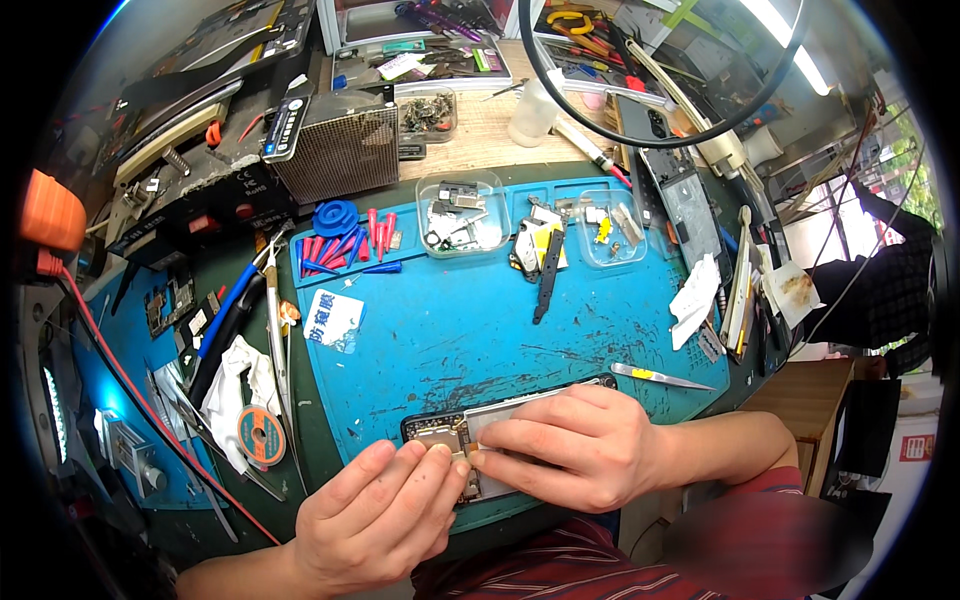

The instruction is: The person disassembles a smartphone, removes the battery, and uses a screwdriver to adjust internal components. They then reassemble the device by reconnecting cables and securing the back cover.

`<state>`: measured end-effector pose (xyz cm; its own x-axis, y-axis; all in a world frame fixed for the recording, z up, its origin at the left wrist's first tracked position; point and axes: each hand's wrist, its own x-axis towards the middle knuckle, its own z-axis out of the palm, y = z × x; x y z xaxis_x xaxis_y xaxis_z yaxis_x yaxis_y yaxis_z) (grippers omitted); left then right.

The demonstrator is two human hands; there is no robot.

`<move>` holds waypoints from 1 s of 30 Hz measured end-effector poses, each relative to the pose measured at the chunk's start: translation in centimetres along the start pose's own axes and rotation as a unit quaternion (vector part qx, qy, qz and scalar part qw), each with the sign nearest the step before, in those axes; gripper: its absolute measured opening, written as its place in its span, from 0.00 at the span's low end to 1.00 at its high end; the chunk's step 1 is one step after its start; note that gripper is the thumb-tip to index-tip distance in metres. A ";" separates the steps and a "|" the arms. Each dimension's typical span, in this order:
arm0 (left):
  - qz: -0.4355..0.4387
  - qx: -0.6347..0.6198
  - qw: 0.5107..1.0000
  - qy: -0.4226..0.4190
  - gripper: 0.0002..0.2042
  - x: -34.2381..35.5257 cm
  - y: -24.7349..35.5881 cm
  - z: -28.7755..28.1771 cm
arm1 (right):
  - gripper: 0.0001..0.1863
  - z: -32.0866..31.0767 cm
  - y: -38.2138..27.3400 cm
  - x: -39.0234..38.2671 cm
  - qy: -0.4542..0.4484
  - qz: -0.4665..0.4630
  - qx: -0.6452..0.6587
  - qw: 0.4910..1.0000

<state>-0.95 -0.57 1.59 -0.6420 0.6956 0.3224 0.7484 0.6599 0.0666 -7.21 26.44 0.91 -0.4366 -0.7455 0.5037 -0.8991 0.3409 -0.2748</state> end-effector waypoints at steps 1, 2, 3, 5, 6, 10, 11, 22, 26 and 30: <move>0.000 0.000 1.000 0.000 0.18 0.0 0.0 0.0 | 0.17 0.0 0.0 0.0 0.001 0.000 0.000 1.000; 0.000 -0.001 1.000 -0.001 0.18 0.0 0.0 0.0 | 0.17 0.0 0.0 0.0 0.002 -0.001 0.000 1.000; 0.000 -0.002 1.000 -0.002 0.18 0.0 0.0 0.0 | 0.17 0.0 0.0 0.0 0.003 0.000 0.000 1.000; -0.001 -0.002 1.000 0.000 0.18 0.1 0.0 -0.1 | 0.17 0.0 0.0 0.0 -0.001 -0.005 -0.005 1.000; -0.002 -0.004 1.000 -0.001 0.18 0.1 0.1 -0.1 | 0.17 -0.1 0.0 0.0 -0.004 -0.006 -0.005 1.000; -0.003 -0.006 1.000 0.002 0.18 0.1 0.1 0.0 | 0.17 0.0 0.0 0.0 -0.005 -0.003 -0.004 1.000; -0.005 -0.005 1.000 0.005 0.18 0.0 0.1 0.1 | 0.17 -0.1 0.0 0.0 -0.009 -0.006 -0.002 1.000; -0.009 0.002 1.000 0.022 0.17 0.1 0.1 0.4 | 0.19 0.1 -0.1 0.1 0.004 -0.004 -0.014 1.000; -0.005 0.000 1.000 0.025 0.17 0.3 -0.1 0.6 | 0.18 0.1 0.1 -0.1 0.001 -0.002 -0.005 1.000; -0.017 -0.023 0.999 0.030 0.18 -0.1 0.0 0.8 | 0.17 0.5 0.1 -0.2 0.022 0.008 0.032 0.999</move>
<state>-1.03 -0.39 0.85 -0.6572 0.6540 0.3748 0.7342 0.6679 0.1220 -7.23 26.36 0.41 -0.4533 -0.7140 0.5336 -0.8885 0.3144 -0.3341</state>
